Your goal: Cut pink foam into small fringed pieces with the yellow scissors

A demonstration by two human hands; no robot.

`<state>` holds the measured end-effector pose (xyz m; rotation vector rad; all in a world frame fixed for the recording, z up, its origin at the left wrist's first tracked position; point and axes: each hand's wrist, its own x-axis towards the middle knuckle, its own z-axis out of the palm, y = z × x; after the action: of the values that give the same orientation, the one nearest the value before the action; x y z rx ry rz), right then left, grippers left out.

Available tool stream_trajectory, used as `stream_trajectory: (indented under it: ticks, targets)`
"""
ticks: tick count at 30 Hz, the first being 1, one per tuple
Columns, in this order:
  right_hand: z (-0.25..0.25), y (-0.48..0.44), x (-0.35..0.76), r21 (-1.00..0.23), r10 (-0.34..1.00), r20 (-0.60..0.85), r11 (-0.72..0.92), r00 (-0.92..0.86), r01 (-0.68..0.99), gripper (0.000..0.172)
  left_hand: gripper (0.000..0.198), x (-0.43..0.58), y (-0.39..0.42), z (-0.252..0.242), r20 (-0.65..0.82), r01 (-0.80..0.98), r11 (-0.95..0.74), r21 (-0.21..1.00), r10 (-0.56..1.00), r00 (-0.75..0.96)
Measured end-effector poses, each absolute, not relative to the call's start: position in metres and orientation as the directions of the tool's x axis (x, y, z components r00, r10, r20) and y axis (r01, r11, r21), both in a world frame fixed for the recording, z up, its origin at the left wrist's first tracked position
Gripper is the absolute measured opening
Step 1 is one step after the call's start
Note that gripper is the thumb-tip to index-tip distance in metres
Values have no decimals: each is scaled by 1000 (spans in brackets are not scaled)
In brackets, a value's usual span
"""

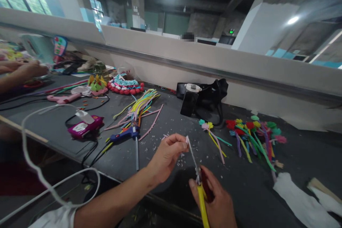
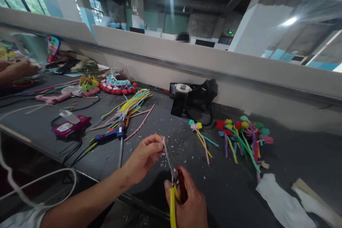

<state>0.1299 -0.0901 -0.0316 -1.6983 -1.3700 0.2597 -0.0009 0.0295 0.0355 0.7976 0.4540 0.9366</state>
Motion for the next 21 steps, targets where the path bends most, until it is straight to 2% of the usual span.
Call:
stream_trajectory:
  ticks: [7, 21]
  targets:
    - [-33, -91, 133, -622, 829, 460, 44, 319, 782, 43, 5, 1, 30, 34, -21, -526, 350, 775, 846, 533]
    - [-38, -91, 134, -622, 822, 462, 33, 333, 783, 43, 5, 2, 29, 33, -25, -508, 334, 794, 852, 522]
